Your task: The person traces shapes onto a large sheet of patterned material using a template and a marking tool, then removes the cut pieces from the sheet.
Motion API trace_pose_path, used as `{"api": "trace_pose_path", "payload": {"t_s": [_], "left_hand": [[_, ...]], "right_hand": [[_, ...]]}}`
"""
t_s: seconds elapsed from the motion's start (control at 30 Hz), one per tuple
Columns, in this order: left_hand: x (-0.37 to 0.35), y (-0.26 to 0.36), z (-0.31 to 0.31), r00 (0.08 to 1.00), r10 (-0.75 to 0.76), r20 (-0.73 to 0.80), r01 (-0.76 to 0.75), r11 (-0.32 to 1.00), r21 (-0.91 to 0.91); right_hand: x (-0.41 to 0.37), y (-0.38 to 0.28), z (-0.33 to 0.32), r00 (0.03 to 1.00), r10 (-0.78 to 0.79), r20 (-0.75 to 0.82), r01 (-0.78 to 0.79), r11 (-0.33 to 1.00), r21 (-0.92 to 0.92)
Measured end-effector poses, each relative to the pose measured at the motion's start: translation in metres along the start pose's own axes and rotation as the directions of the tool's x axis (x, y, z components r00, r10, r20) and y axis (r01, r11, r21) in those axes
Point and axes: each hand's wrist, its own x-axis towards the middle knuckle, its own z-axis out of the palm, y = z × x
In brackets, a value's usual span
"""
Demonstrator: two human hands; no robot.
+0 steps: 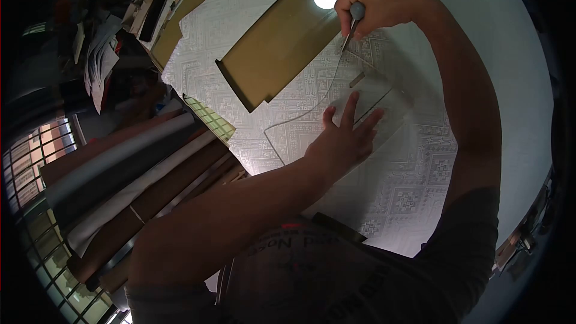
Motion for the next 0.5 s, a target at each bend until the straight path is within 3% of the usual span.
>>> {"api": "trace_pose_path", "payload": {"t_s": [0.07, 0.3, 0.5], "left_hand": [[-0.001, 0.000, -0.001, 1.000, 0.010, -0.015, -0.009, 0.999, 0.031], [0.000, 0.002, 0.000, 0.996, -0.019, -0.082, 0.021, 1.000, 0.014], [-0.002, 0.000, -0.008, 1.000, 0.010, -0.007, -0.009, 0.998, 0.066]], "right_hand": [[0.010, 0.001, -0.002, 0.994, -0.077, 0.084, 0.083, 0.994, -0.076], [0.031, 0.010, 0.001, 0.982, -0.109, 0.154, 0.118, 0.992, -0.050], [0.037, 0.001, 0.000, 0.971, -0.126, 0.203, 0.142, 0.988, -0.064]]}}
